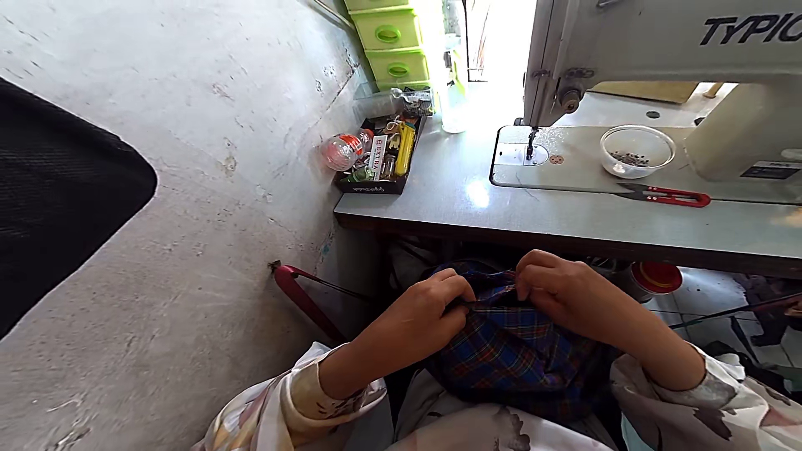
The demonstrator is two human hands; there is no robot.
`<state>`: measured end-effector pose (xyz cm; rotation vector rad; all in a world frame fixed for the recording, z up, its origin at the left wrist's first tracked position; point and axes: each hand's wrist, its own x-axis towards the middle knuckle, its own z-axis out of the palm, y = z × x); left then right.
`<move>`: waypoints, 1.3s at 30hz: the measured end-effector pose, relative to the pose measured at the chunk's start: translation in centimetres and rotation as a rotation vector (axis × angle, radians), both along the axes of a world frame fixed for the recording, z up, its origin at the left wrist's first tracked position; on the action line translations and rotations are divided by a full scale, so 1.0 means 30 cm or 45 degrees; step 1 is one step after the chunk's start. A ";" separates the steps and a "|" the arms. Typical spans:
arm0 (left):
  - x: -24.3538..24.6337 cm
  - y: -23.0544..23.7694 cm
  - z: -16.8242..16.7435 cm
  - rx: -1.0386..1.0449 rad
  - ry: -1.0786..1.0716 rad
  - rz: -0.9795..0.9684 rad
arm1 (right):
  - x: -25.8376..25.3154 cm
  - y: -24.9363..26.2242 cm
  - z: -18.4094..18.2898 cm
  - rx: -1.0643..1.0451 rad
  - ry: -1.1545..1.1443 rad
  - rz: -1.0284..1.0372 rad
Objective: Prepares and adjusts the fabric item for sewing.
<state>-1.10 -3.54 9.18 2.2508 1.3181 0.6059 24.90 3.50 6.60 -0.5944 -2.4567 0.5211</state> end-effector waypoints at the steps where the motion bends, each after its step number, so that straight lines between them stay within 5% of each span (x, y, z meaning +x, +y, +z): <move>1: -0.002 0.002 0.001 -0.020 -0.004 -0.006 | 0.010 0.003 0.003 -0.050 -0.028 0.059; 7: -0.011 0.011 0.002 -0.086 -0.046 -0.004 | 0.046 0.019 0.034 -0.250 -0.193 0.231; 13: -0.012 0.030 0.015 -0.007 0.038 0.010 | 0.026 0.020 0.057 -0.047 -0.201 0.123; 20: -0.094 0.115 0.214 0.407 0.158 -0.731 | 0.042 -0.028 0.292 -0.038 -0.133 0.377; 24: -0.050 0.134 0.009 -0.012 -0.002 -0.776 | 0.036 -0.001 0.134 -0.502 -0.453 0.385; 27: -0.007 0.162 -0.193 -0.323 -0.103 -0.544 | 0.049 0.058 0.002 -0.601 -0.533 0.175; 33: 0.003 0.174 -0.254 -0.419 -0.212 -0.367 | 0.209 0.351 0.178 -0.009 -0.034 -0.780; 39: 0.003 0.154 -0.278 -0.433 -0.234 -0.243 | 0.223 0.609 0.233 -0.335 -0.537 -1.284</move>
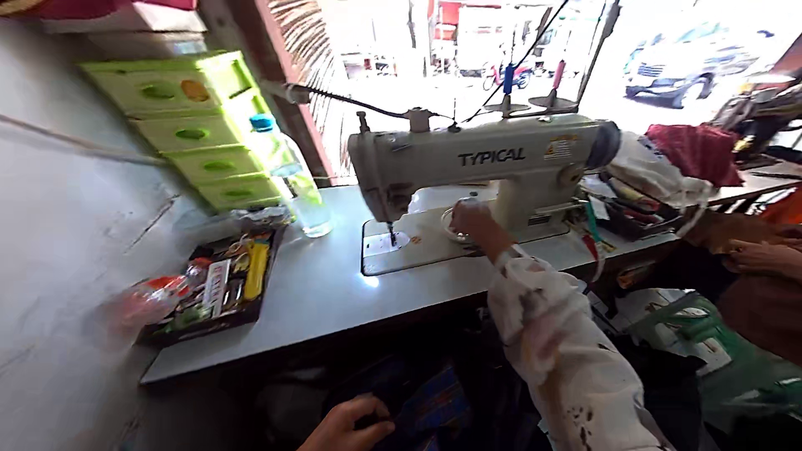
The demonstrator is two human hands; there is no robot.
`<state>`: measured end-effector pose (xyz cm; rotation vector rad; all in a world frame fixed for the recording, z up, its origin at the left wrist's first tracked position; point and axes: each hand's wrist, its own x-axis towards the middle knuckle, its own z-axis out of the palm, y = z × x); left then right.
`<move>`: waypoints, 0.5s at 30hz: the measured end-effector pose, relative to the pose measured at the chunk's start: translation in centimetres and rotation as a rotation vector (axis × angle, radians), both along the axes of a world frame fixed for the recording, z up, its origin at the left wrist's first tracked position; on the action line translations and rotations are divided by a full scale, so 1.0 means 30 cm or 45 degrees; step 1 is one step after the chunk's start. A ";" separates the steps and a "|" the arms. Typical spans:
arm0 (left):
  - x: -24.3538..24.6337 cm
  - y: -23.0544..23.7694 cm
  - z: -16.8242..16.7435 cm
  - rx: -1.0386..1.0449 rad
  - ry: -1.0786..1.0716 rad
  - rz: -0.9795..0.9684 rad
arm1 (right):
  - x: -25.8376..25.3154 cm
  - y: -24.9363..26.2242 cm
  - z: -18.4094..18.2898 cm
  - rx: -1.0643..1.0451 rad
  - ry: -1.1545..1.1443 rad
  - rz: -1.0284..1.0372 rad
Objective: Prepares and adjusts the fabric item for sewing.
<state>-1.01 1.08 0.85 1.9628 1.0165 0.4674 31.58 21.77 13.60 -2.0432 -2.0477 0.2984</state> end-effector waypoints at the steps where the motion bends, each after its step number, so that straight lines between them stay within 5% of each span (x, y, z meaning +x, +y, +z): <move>1: -0.002 -0.003 0.009 -0.029 0.002 0.015 | -0.021 0.003 0.008 -0.046 -0.019 -0.033; 9: -0.033 -0.002 -0.026 -0.106 -0.188 0.078 | -0.086 0.003 0.055 -0.169 -0.020 -0.087; 15: -0.047 0.021 -0.074 -0.080 -0.200 0.218 | -0.005 0.017 -0.026 0.237 0.130 0.001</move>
